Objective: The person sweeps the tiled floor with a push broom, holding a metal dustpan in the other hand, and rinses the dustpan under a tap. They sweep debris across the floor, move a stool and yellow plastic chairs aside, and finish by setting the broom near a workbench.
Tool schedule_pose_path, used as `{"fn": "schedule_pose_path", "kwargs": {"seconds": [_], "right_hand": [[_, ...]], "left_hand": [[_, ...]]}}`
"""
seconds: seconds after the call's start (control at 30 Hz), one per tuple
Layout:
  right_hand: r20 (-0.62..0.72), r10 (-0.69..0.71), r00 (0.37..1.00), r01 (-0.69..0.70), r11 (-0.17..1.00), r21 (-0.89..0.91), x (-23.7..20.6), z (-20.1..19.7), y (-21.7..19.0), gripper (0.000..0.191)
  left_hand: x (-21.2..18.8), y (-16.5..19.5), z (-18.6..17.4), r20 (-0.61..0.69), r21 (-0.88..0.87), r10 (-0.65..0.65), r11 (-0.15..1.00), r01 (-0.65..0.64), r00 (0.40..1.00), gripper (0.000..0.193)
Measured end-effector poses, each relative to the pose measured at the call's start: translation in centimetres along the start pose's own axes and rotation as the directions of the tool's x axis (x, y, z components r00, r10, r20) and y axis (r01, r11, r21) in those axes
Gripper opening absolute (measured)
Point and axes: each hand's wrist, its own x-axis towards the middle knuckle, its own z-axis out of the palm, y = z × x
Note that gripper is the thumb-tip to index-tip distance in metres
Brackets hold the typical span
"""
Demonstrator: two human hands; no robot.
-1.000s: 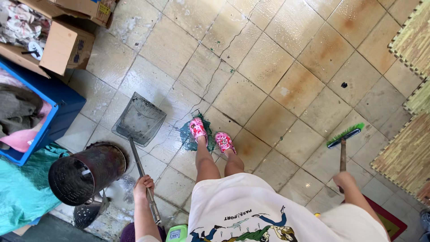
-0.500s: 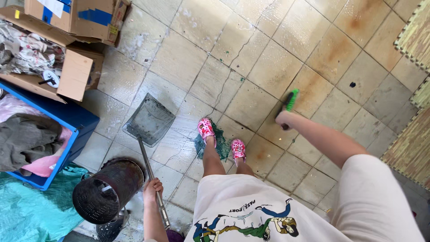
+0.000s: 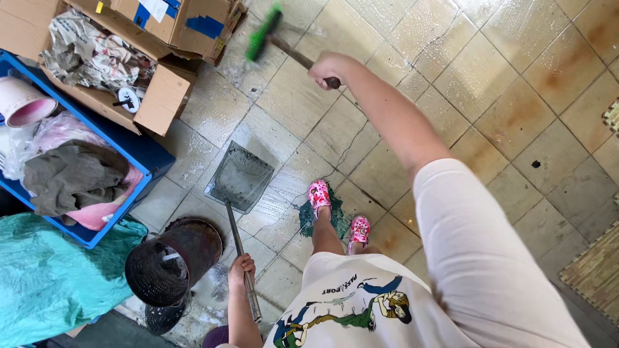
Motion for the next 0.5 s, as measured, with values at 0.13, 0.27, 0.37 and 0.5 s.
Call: {"fn": "schedule_pose_path", "kwargs": {"seconds": [0.13, 0.27, 0.37, 0.5], "right_hand": [[0.005, -0.165, 0.986, 0.163, 0.974, 0.156, -3.8, 0.5, 2.9, 0.003], [-0.014, -0.125, 0.992, 0.119, 0.893, 0.433, -11.8, -2.5, 15.1, 0.013], [-0.043, -0.061, 0.997, 0.074, 0.835, 0.546, -22.0, -5.1, 28.7, 0.016], [-0.252, 0.180, 0.951, -0.008, 0.828, 0.561, -39.1, -6.2, 46.7, 0.012]], "left_hand": [[1.1, 1.0, 0.0, -0.048, 0.011, 0.002, 1.000, -0.002, 0.999, 0.006], [3.4, 2.4, -0.1, -0.103, 0.047, -0.068, 0.996, 0.073, 0.992, 0.012], [5.7, 2.5, 1.1, -0.174, 0.102, -0.074, 0.990, 0.093, 0.982, 0.011], [7.6, 0.8, 5.9, -0.142, 0.196, -0.058, 0.977, 0.085, 0.988, 0.008]]}}
